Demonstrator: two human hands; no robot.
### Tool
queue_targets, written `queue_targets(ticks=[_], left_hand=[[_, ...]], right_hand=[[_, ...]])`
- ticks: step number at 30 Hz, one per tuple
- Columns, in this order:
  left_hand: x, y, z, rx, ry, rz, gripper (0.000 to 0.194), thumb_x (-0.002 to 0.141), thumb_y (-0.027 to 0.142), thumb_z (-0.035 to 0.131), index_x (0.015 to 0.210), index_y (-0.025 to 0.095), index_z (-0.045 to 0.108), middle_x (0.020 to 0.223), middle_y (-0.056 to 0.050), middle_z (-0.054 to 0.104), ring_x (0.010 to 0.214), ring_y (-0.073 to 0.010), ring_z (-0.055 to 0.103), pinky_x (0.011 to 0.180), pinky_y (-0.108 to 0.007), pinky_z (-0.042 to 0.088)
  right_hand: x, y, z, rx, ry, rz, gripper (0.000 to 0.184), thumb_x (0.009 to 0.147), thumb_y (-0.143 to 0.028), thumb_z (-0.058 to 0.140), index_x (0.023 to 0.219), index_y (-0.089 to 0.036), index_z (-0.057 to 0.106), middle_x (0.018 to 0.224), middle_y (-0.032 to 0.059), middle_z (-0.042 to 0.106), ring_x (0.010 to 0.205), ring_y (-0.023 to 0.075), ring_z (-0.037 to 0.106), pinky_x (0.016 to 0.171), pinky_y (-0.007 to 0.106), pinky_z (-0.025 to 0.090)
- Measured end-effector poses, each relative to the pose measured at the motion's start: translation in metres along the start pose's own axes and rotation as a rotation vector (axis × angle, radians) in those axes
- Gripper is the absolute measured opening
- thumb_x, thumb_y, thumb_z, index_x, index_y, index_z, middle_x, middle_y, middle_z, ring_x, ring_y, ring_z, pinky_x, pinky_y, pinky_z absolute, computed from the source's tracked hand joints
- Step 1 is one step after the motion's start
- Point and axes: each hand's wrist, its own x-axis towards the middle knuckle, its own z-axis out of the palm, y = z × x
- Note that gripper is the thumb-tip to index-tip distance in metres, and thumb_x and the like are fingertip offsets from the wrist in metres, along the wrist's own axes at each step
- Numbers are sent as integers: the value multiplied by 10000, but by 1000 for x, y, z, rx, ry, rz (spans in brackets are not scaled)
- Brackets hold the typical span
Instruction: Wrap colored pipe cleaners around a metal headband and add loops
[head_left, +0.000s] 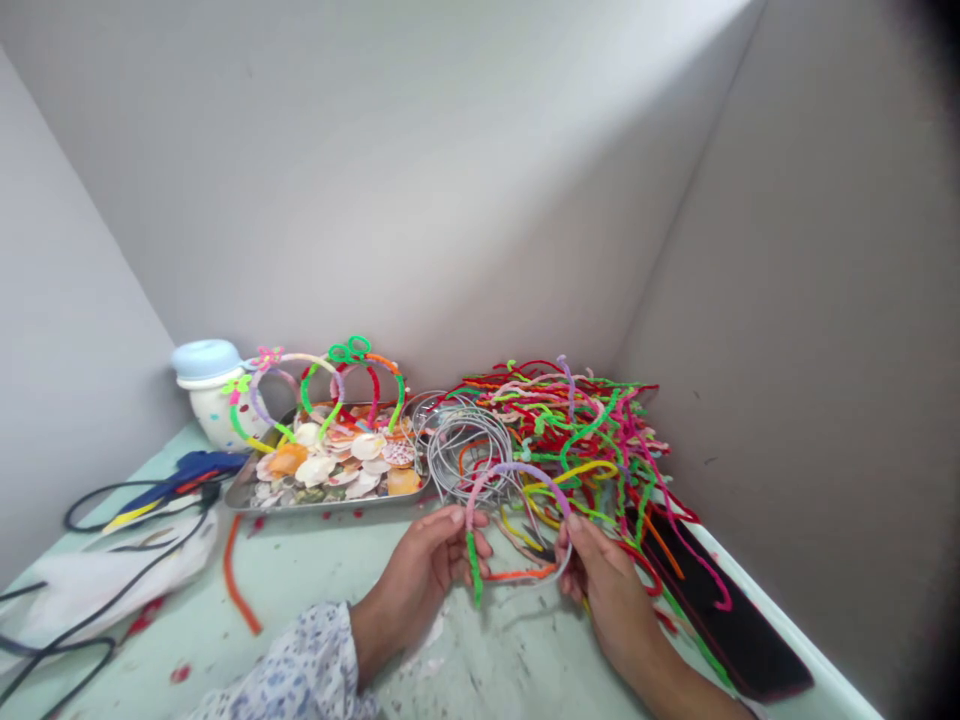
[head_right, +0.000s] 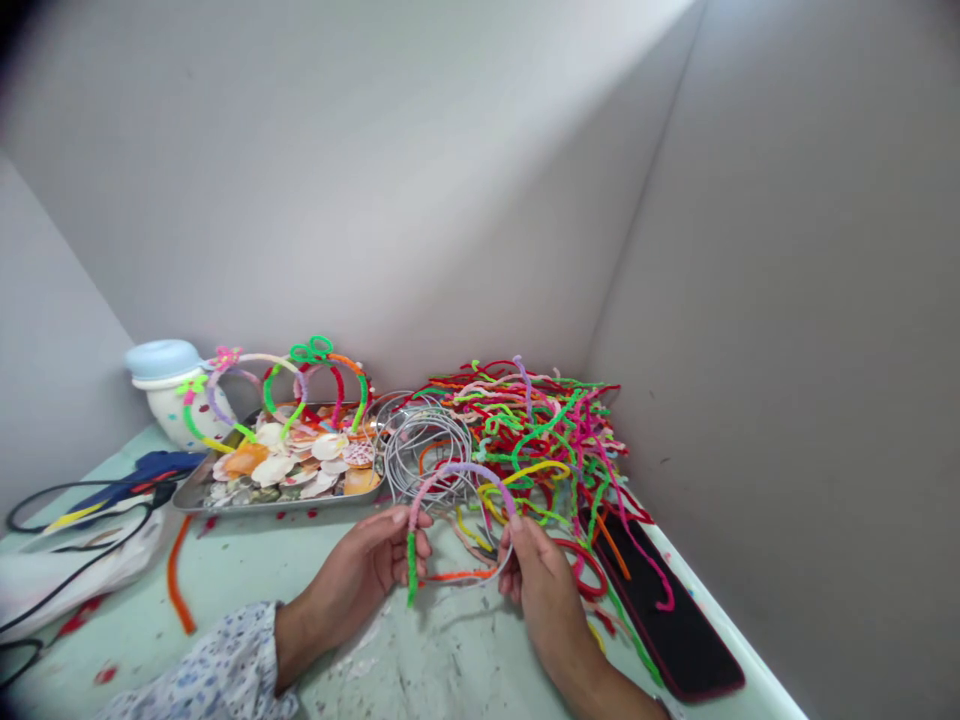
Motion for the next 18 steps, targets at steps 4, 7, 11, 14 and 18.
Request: queue_targets(ticks=[4, 7, 11, 14, 18], left_hand=[[2, 0, 0, 21, -7, 2, 202, 810, 272, 600, 922, 107, 632, 739, -81, 663, 590, -136, 612, 541, -223, 436], [3, 1, 0, 28, 4, -6, 172, 790, 260, 618, 884, 116, 630, 724, -69, 661, 586, -133, 608, 549, -227, 435], [2, 1, 0, 38, 15, 1, 172, 794, 255, 617, 891, 114, 626, 721, -59, 659, 574, -131, 603, 550, -235, 436], [0, 2, 1, 59, 13, -1, 160, 805, 238, 601, 903, 113, 623, 701, -50, 649, 553, -123, 586, 517, -220, 412], [-2, 4, 5, 44, 19, 27, 245, 869, 332, 527, 922, 116, 629, 710, -51, 644, 557, -120, 576, 524, -221, 401]], right_hand=[[1, 1, 0, -42, -7, -12, 434, 829, -600, 475, 663, -203, 531, 549, -25, 529, 438, 126, 447, 435, 247, 324], [1, 0, 1, -40, -13, 9, 419, 835, -588, 477, 673, -206, 532, 522, -30, 509, 437, 130, 443, 436, 246, 316], [0, -2, 1, 16, -29, 14, 374, 840, -560, 501, 761, -203, 577, 579, -29, 539, 453, 121, 463, 433, 235, 315], [-1, -3, 1, 34, -50, -10, 357, 842, -541, 515, 772, -199, 586, 603, -22, 555, 463, 118, 476, 441, 238, 331], [-4, -5, 2, -26, -50, -2, 385, 846, -549, 502, 691, -199, 545, 570, -28, 525, 460, 122, 468, 449, 244, 341]])
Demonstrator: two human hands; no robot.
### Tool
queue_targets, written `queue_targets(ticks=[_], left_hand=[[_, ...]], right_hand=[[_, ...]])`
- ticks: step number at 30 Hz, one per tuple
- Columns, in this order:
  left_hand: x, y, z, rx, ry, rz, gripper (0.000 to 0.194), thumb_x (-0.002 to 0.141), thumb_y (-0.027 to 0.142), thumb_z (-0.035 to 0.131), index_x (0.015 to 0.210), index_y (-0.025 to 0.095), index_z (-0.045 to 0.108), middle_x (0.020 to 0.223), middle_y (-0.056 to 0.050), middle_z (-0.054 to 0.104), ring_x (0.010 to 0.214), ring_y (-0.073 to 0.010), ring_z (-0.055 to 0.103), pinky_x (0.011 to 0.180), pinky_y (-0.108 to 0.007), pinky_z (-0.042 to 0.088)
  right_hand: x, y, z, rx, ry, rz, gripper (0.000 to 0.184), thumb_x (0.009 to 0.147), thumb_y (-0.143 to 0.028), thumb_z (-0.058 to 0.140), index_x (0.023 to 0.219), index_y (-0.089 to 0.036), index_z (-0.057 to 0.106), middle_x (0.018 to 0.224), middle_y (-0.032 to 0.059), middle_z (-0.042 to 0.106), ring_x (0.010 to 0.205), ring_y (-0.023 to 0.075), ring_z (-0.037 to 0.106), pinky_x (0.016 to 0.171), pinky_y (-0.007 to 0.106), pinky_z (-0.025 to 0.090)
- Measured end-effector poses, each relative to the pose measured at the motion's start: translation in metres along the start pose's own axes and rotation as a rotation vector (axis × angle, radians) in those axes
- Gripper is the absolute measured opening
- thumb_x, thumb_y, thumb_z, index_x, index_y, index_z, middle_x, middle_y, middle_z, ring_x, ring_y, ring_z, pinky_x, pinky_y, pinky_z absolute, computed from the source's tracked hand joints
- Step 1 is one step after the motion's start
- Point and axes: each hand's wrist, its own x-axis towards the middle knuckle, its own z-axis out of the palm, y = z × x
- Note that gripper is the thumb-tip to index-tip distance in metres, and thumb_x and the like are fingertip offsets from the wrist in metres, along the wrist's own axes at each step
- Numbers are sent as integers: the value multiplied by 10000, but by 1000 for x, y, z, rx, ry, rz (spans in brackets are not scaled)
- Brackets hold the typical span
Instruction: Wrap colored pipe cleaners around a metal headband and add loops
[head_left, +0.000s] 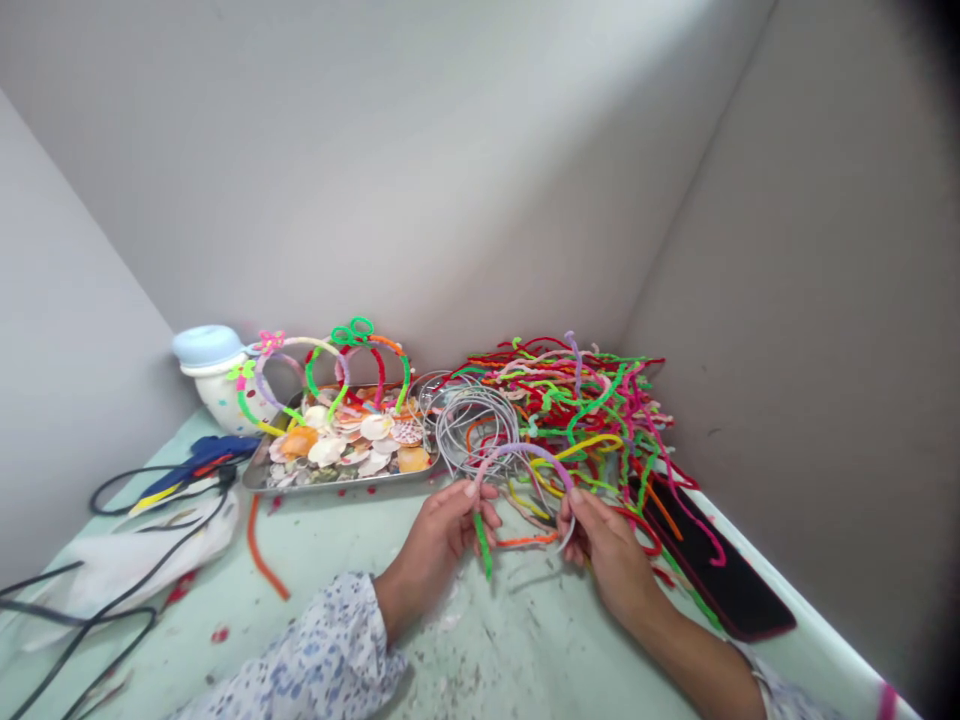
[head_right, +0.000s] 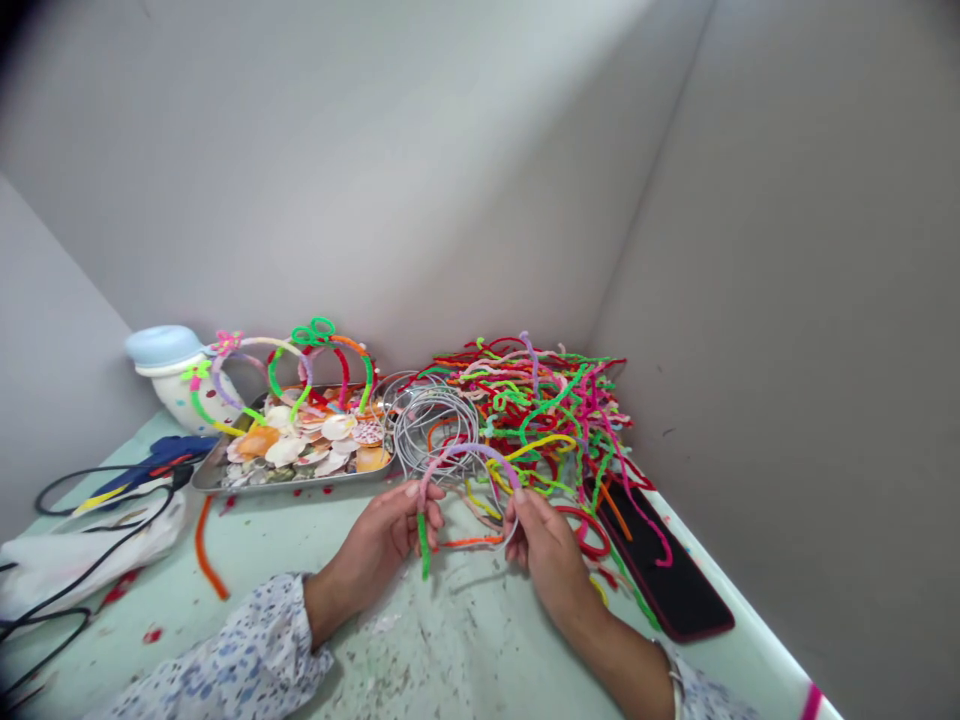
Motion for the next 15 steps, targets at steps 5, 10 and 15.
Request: queue_targets(ticks=[5, 10, 15], left_hand=[[-1, 2, 5, 16, 23, 23, 292, 869, 379, 530, 902, 112, 644, 689, -40, 632, 528, -104, 545, 525, -216, 388], [-3, 0, 4, 21, 6, 40, 363, 876, 425, 506, 904, 97, 660, 692, -58, 640, 525, -108, 538, 539, -223, 394], [-2, -4, 3, 25, 9, 52, 373, 878, 425, 502, 884, 90, 668, 662, -53, 624, 519, -106, 533, 522, -213, 386]], right_hand=[[-5, -6, 3, -122, 2, -58, 442, 846, -587, 465, 641, -198, 508, 542, -35, 468, 471, 125, 430, 465, 252, 345], [-8, -7, 5, -188, 17, -91, 435, 852, -584, 443, 659, -199, 504, 553, -34, 467, 492, 129, 429, 484, 251, 349], [-9, -5, 6, -222, -22, -84, 437, 871, -581, 396, 670, -202, 476, 550, -43, 435, 475, 119, 403, 466, 243, 330]])
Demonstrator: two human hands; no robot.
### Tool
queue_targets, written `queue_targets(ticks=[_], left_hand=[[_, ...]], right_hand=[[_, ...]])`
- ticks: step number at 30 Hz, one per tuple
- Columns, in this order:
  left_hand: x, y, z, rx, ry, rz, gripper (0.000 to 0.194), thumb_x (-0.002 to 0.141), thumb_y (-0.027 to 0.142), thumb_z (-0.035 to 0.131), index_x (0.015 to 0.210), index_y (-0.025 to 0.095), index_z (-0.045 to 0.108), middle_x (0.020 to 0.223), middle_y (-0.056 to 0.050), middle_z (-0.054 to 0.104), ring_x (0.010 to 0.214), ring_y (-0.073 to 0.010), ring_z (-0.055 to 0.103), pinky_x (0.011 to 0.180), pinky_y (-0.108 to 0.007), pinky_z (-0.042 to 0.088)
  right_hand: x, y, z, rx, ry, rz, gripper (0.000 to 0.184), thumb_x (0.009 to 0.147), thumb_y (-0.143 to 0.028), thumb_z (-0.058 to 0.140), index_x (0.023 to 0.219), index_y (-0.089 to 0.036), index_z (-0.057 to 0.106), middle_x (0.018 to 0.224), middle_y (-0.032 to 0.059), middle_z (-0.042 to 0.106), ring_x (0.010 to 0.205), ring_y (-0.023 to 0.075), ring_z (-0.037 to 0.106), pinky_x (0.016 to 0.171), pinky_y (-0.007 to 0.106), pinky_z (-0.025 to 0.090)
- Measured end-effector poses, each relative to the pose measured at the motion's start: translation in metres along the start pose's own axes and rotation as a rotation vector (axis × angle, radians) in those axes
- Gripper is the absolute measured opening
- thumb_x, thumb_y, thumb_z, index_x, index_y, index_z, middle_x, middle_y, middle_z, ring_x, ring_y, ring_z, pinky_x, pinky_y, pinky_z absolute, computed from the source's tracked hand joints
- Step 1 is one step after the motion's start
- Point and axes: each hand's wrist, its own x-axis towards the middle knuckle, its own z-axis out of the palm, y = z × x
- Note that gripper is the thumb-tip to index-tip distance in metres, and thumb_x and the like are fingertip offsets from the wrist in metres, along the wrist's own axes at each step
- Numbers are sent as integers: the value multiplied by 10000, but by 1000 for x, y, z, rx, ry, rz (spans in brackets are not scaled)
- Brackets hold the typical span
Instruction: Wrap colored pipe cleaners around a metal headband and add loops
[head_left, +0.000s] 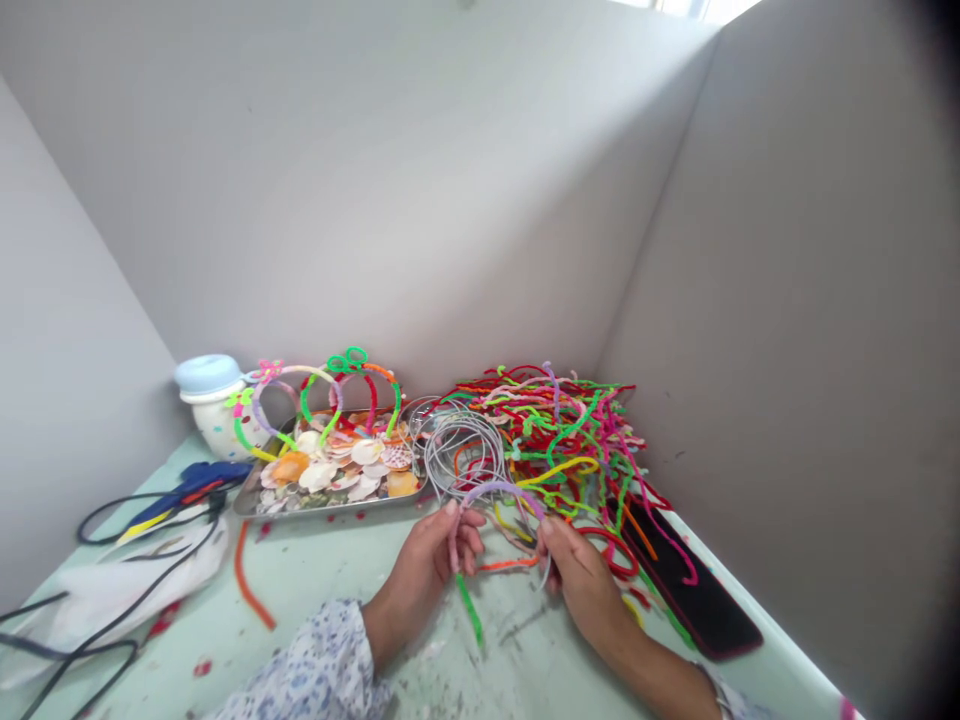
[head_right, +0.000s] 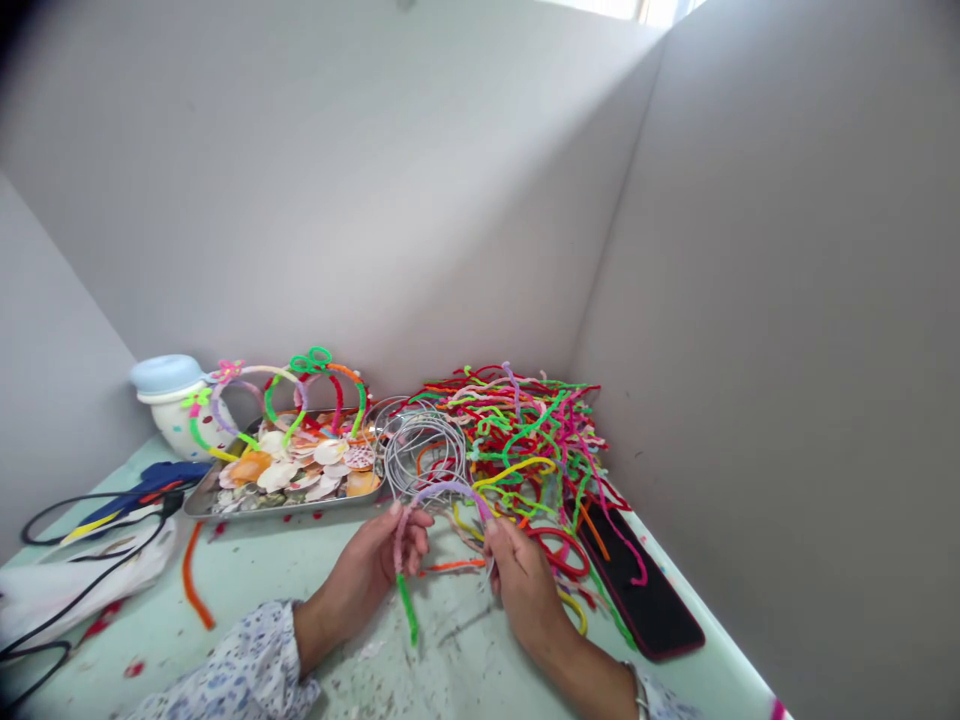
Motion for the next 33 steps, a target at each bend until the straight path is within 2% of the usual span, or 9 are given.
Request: queue_targets(ticks=[5, 12, 17, 20, 27, 33], left_hand=[[3, -1, 0, -4, 16, -21, 408, 864, 452, 511, 851, 78, 674, 615, -44, 600, 478, -95, 514, 464, -197, 360], [4, 1, 1, -45, 69, -57, 414, 850, 467, 535, 850, 71, 657, 605, -28, 588, 467, -79, 513, 458, -178, 388], [6, -1, -2, -39, 87, -63, 317, 819, 412, 602, 732, 107, 607, 576, -10, 592, 419, -59, 493, 419, -155, 370], [7, -2, -3, -13, 99, -41, 296, 808, 368, 620, 658, 118, 571, 546, 4, 577, 401, -48, 476, 408, -145, 363], [7, -5, -4, 18, 78, -41, 293, 811, 381, 612, 671, 127, 566, 552, 5, 585, 409, -52, 483, 415, -146, 373], [6, -6, -7, 10, 58, -45, 315, 828, 420, 582, 734, 120, 586, 598, -27, 626, 429, -73, 527, 403, -153, 369]], right_hand=[[0, 1, 1, -16, -30, -6, 439, 889, -573, 373, 659, -206, 450, 513, -57, 377, 461, 114, 369, 449, 234, 306], [-5, -2, 6, 6, -156, -14, 444, 908, -548, 385, 713, -177, 534, 527, -45, 455, 448, 99, 435, 449, 217, 328], [-16, -7, 10, 139, -135, 80, 499, 874, -612, 388, 799, -157, 577, 571, -20, 530, 423, 90, 470, 406, 204, 318], [-28, -4, 9, 210, -136, 144, 508, 817, -638, 464, 877, -149, 585, 649, 1, 581, 419, 86, 500, 367, 190, 284], [-44, 4, 10, 191, -99, 184, 455, 812, -585, 522, 823, -136, 592, 512, -28, 537, 397, 76, 457, 391, 182, 334], [-42, 10, 11, 187, -82, 165, 428, 817, -568, 530, 819, -143, 579, 645, 2, 602, 429, 74, 490, 387, 182, 353]])
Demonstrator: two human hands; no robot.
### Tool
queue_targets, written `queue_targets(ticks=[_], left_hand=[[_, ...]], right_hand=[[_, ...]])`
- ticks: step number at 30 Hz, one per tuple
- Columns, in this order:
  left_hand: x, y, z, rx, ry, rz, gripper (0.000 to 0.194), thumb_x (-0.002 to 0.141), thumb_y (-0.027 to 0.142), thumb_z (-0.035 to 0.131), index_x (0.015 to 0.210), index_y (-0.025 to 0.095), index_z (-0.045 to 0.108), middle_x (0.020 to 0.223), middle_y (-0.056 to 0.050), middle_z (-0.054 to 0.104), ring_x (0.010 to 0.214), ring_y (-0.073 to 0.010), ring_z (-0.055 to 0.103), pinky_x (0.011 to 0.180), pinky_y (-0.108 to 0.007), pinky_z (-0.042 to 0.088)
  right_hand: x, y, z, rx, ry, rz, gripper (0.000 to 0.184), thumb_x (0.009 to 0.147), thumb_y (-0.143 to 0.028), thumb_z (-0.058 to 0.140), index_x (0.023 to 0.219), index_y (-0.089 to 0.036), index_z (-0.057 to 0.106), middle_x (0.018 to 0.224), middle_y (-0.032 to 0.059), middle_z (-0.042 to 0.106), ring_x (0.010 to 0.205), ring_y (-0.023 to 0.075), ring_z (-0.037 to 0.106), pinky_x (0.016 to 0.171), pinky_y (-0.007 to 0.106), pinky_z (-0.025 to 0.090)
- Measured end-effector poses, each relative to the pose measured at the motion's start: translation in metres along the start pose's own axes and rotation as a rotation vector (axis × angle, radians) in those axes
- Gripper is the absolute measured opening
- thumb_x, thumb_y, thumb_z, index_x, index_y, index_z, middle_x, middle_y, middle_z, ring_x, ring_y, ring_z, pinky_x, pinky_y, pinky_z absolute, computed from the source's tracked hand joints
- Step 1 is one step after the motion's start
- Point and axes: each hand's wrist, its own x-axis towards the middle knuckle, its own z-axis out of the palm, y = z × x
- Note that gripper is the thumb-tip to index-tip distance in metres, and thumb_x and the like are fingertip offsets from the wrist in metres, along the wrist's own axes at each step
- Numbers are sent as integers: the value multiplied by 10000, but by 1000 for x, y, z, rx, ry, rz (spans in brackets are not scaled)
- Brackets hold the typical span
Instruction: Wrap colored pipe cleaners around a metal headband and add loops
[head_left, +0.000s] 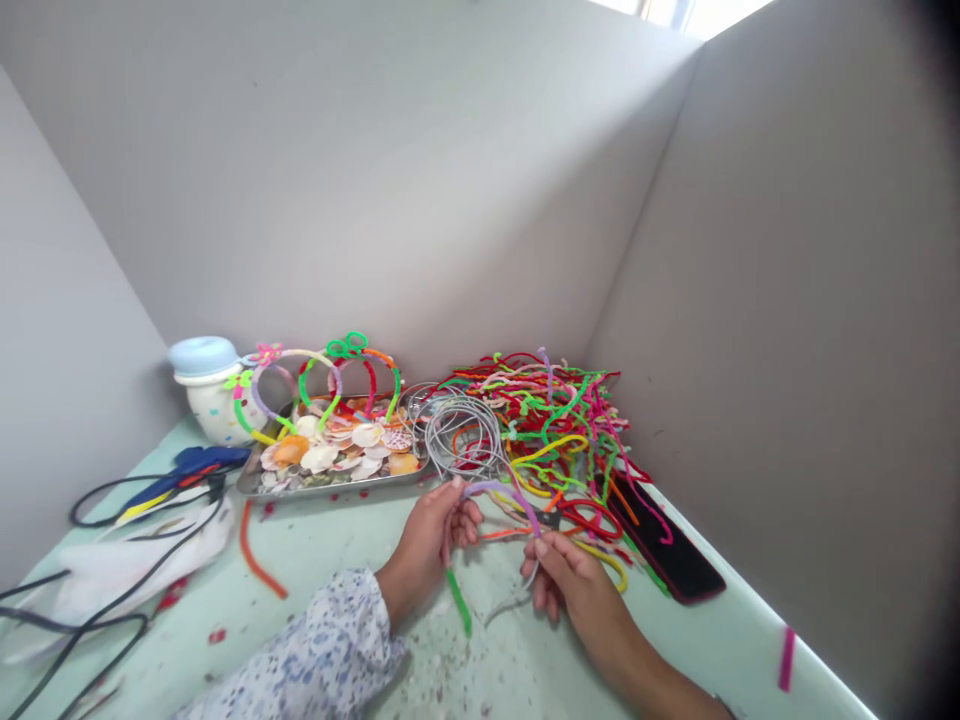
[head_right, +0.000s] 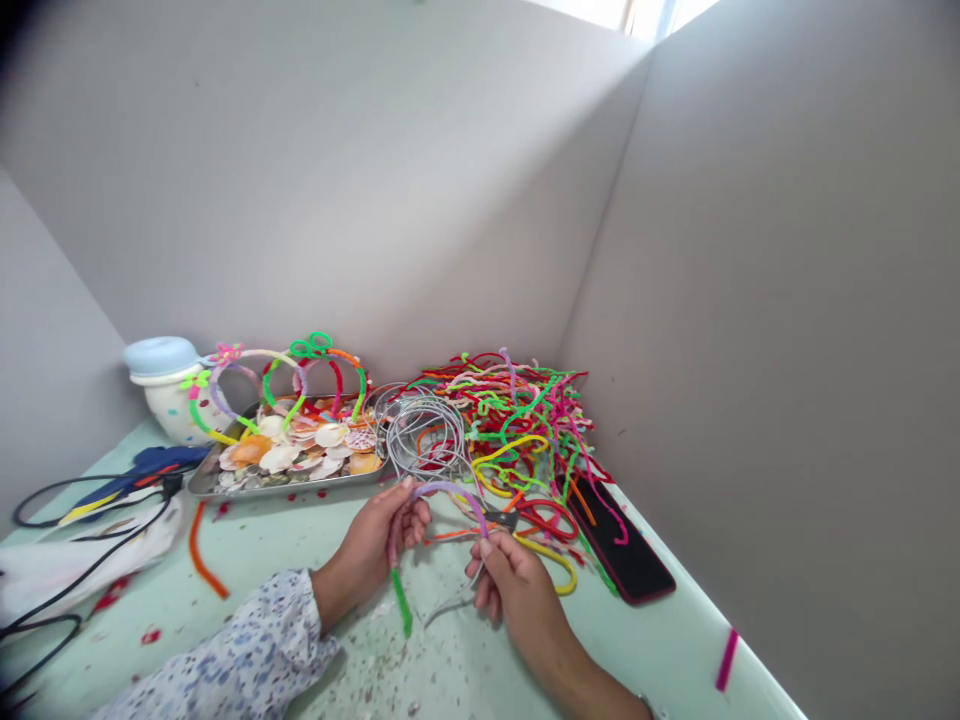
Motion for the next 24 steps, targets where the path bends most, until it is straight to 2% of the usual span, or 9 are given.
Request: queue_targets(ticks=[6, 11, 18, 24], left_hand=[[-1, 0, -1, -61, -17, -19, 342, 847, 431, 550, 826, 97, 618, 631, -52, 645, 443, -92, 552, 414, -169, 384], [0, 0, 0, -96, -6, -36, 370, 855, 433, 540, 948, 85, 621, 637, -51, 649, 446, -99, 552, 424, -177, 393], [-1, 5, 1, -139, 5, -87, 318, 902, 365, 469, 936, 86, 618, 651, -59, 645, 464, -102, 556, 441, -184, 416], [-1, 10, 2, -174, 17, -97, 315, 935, 319, 402, 952, 83, 610, 653, -52, 629, 495, -100, 563, 476, -182, 448]], right_hand=[[-1, -4, -1, 66, 2, 2, 454, 807, -588, 528, 888, -146, 589, 740, 17, 617, 472, 91, 536, 391, 191, 382], [-1, -8, -1, -17, -42, 19, 425, 796, -569, 555, 780, -146, 581, 539, -23, 557, 417, 82, 470, 412, 194, 360], [-1, -11, -4, -70, -49, 50, 396, 815, -550, 547, 731, -163, 555, 501, -25, 567, 420, 92, 477, 447, 213, 373], [-1, -14, -6, 4, -78, 52, 380, 812, -531, 557, 752, -155, 571, 572, -7, 602, 455, 97, 515, 466, 220, 402]])
